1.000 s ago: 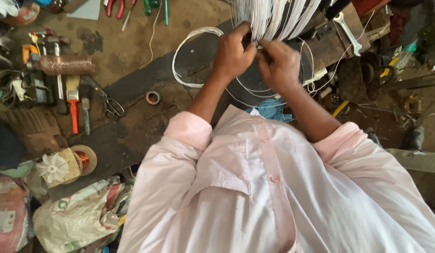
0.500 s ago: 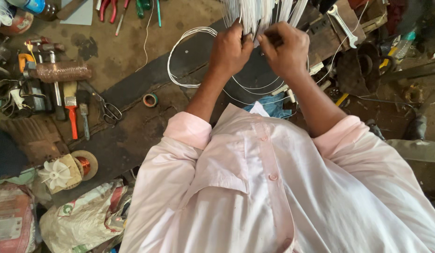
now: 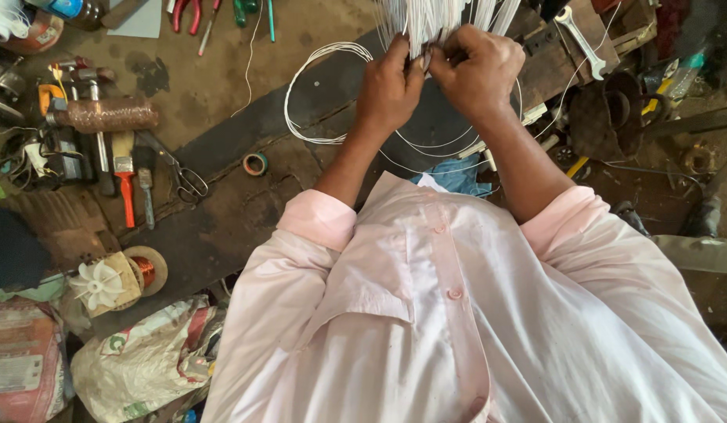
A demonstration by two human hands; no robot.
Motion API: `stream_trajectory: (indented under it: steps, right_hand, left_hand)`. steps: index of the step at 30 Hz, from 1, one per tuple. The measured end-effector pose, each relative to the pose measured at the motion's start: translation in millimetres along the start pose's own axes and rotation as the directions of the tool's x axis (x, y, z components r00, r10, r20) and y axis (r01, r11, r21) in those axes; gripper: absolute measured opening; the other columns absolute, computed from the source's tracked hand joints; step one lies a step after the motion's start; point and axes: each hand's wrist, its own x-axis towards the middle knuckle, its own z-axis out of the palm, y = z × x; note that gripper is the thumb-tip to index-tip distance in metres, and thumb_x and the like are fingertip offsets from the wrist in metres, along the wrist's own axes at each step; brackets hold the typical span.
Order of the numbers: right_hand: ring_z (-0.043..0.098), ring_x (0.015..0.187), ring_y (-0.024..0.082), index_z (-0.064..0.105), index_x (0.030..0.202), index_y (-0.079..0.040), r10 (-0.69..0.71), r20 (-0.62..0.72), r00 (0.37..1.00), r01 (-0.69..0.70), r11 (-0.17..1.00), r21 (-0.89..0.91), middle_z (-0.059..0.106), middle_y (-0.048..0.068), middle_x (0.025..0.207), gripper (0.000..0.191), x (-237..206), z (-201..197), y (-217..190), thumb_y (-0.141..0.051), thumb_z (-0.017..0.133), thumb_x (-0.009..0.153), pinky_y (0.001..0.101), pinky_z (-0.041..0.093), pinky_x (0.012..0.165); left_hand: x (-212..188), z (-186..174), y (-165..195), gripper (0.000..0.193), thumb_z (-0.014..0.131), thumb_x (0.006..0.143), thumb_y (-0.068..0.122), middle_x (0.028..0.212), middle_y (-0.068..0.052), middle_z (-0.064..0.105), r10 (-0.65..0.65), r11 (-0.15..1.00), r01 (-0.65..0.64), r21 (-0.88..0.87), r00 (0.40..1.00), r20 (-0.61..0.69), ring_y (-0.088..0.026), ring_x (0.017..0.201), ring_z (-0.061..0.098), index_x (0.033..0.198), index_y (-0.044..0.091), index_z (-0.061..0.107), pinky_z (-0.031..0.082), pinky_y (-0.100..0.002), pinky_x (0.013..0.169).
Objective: The person pulls white wire from a spool across the workbench, gathers the length, and coils it by hand into loops. They then bundle and arrange the finished coils with the other coiled wire on the bench.
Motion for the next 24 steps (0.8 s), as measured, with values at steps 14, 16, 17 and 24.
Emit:
stream_trajectory:
  steps: [14, 16, 17, 24]
  right_hand:
    - [0.07, 0.068, 0.028, 0.073, 0.082, -0.012, -0.061, 0.053, 0.997, 0.061, 0.998, 0.015, 0.071, 0.006, 0.076, 0.02, -2, 4, 9, -0.026, 0.087, 0.087, 0.0406, 0.054, 0.064]
    - [0.07, 0.069, 0.029, 0.074, 0.082, -0.013, -0.075, 0.065, 0.995, 0.077, 0.997, -0.023, 0.071, 0.006, 0.076, 0.02, -2, 3, 11, -0.028, 0.087, 0.087, 0.042, 0.054, 0.065]
    - [0.07, 0.07, 0.03, 0.074, 0.082, -0.014, -0.094, 0.068, 0.993, 0.097, 0.995, -0.036, 0.071, 0.006, 0.076, 0.02, -1, 2, 12, -0.029, 0.087, 0.086, 0.0427, 0.054, 0.065]
    - [0.069, 0.072, 0.032, 0.075, 0.087, -0.015, -0.121, 0.326, 0.938, 0.14, 0.99, -0.036, 0.072, 0.008, 0.08, 0.025, 9, -35, 22, -0.037, 0.086, 0.09, 0.0453, 0.052, 0.068]
  left_hand:
    - [18, -13, -69, 0.029, 0.072, 0.101, 0.019, 0.088, -0.001, 0.062, -0.055, 0.864, 0.26, -0.432, 0.9, 0.432, -0.01, 0.072, 0.054, 0.125, 0.003, 0.07, 0.047, -0.03, 0.064]
    - [16, -11, -78, 0.033, 0.069, 0.101, 0.023, 0.086, 0.001, 0.064, -0.103, 0.868, 0.303, -0.393, 0.885, 0.453, -0.006, 0.066, 0.056, 0.128, 0.005, 0.07, 0.048, -0.027, 0.06]
    - [13, -7, -80, 0.033, 0.069, 0.101, 0.024, 0.089, 0.001, 0.064, -0.122, 0.839, 0.327, -0.435, 0.892, 0.435, -0.006, 0.069, 0.057, 0.127, 0.004, 0.069, 0.05, -0.027, 0.06]
    - [-11, 26, -72, 0.041, 0.057, 0.11, 0.032, 0.095, -0.001, 0.062, -0.114, 0.849, 0.143, -0.509, 0.99, 0.087, -0.01, 0.083, 0.059, 0.142, 0.006, 0.057, 0.049, -0.028, 0.071]
